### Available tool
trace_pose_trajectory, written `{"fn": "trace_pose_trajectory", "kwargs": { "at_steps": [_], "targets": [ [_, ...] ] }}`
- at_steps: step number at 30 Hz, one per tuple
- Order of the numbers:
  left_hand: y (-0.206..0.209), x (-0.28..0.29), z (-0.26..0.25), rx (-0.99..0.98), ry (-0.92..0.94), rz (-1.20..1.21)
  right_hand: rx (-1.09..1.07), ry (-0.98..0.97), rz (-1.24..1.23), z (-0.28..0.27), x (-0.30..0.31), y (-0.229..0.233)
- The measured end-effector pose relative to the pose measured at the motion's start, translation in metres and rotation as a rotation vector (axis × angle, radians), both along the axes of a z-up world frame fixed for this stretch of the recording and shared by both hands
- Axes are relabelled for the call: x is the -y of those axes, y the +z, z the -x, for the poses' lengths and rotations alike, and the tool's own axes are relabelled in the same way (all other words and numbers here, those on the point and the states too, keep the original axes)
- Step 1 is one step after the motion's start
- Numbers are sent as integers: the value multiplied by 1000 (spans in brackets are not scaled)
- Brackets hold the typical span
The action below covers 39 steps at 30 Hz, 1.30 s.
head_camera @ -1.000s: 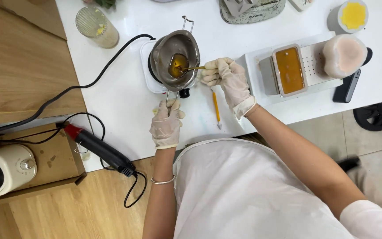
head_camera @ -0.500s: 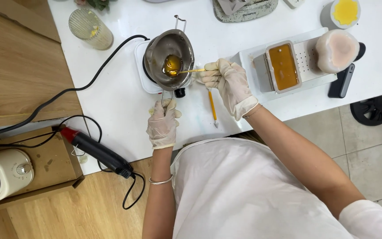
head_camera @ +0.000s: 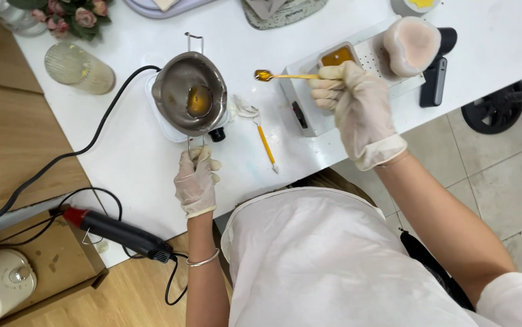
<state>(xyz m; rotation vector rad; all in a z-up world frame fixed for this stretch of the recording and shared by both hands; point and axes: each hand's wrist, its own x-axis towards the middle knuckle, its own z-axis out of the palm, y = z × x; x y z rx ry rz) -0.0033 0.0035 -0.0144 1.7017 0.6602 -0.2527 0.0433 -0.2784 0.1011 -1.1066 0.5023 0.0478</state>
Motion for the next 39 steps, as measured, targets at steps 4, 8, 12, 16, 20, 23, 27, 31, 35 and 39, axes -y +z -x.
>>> {"fn": "trace_pose_trajectory", "kwargs": {
  "at_steps": [4, 8, 12, 16, 20, 23, 27, 31, 35, 39],
  "targets": [
    [6, 0, -1, -52, 2, 3, 20, -82, 46, 15, 35, 8],
    [8, 0, -2, -46, 2, 12, 20, -182, 72, 27, 63, 7],
    [12, 1, -3, -70, 16, -2, -5, -266, 87, 37, 85, -8],
    [8, 0, -2, -61, 6, -26, -2, -297, 90, 42, 91, -21],
    [10, 1, -2, -45, 1, -2, -23, -342, 68, 47, 95, -30],
    [8, 2, -2, -37, 14, 7, -22, -362, 30, 49, 100, -41],
    [9, 2, -3, -46, 30, 16, -16, -387, -22, 50, 104, -51],
    [5, 1, -2, -58, 39, -5, -21, -416, -38, 48, 106, -55],
    [9, 2, -1, -46, 39, 29, -44, -444, -65, 48, 107, -59],
    [8, 1, -2, -37, 32, 32, -37, -457, -105, 46, 107, -62]
  ]
}}
